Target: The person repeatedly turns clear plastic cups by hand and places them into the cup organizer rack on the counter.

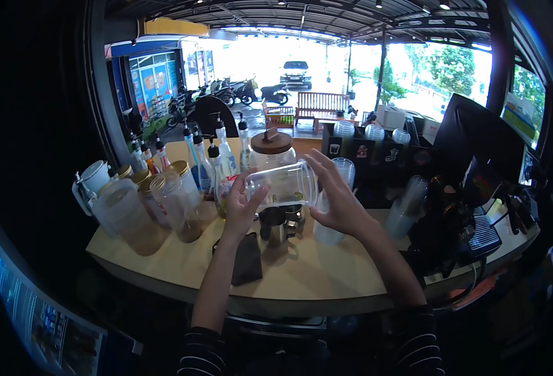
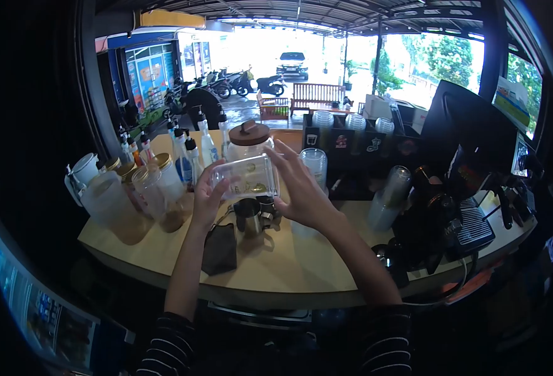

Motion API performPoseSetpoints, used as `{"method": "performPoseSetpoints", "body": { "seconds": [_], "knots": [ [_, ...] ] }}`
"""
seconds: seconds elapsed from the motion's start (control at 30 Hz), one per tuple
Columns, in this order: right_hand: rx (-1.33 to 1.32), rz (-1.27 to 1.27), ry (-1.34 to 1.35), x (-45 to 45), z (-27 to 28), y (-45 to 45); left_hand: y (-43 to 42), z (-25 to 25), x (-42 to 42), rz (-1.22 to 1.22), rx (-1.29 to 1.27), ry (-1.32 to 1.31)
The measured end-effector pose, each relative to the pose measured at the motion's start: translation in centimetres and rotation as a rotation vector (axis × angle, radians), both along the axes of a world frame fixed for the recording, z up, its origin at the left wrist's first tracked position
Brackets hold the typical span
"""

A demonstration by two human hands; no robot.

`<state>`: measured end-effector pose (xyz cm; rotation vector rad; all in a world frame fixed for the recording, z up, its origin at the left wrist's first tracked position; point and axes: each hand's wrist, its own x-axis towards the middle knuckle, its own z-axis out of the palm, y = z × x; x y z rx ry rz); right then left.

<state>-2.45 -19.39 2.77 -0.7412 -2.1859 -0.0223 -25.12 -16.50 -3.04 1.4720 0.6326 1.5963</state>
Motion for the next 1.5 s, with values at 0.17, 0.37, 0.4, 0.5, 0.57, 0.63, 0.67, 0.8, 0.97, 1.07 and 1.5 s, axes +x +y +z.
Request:
{"method": "performPoseSetpoints", "body": {
  "seconds": [0.17,0.37,0.4,0.5,0.57,0.63,0.67,0.8,0.97,1.07,1.5],
  "knots": [
    [-0.288,0.105,0.075,0.3,-4.2,-1.5,-1.5,-3.4,-0.4,-0.07,-0.008,-0.171],
    [-0.583,0.375,0.631,0.5,-7.0,-1.7,-3.5,-4.6,0.1,-0.136,0.182,0.049],
    [-0.694,0.333,0.701,0.6,-6.5,-2.1,-3.6,-4.7,0.3,-0.129,0.256,0.126],
    [-0.729,0.29,0.784,0.6,-6.8,-2.1,-4.6,-4.4,1.2,0.002,0.252,0.309],
    [-0.654,0.296,0.789,0.3,-7.0,-2.2,-5.2,-4.3,2.0,0.123,0.236,0.373],
    [-0.544,0.216,0.761,0.1,-7.2,-2.8,-5.5,-4.6,2.3,0.108,0.026,0.213],
    [-0.545,0.215,0.761,0.1,-7.4,-2.9,-5.4,-4.4,2.2,0.107,0.026,0.213],
    [-0.516,0.176,0.704,0.2,-8.0,-3.2,-4.2,-4.4,1.4,-0.153,-0.324,0.154],
    [-0.65,0.207,0.798,0.6,-7.0,-3.6,-3.2,-5.6,1.9,-0.158,0.14,0.26],
    [-0.644,0.201,0.8,0.7,-7.2,-3.5,-3.6,-5.2,2.6,-0.147,0.156,0.136],
    [-0.647,0.172,0.798,1.1,-7.8,-3.6,-2.9,-5.1,2.7,-0.324,0.015,0.025]
  ]
}}
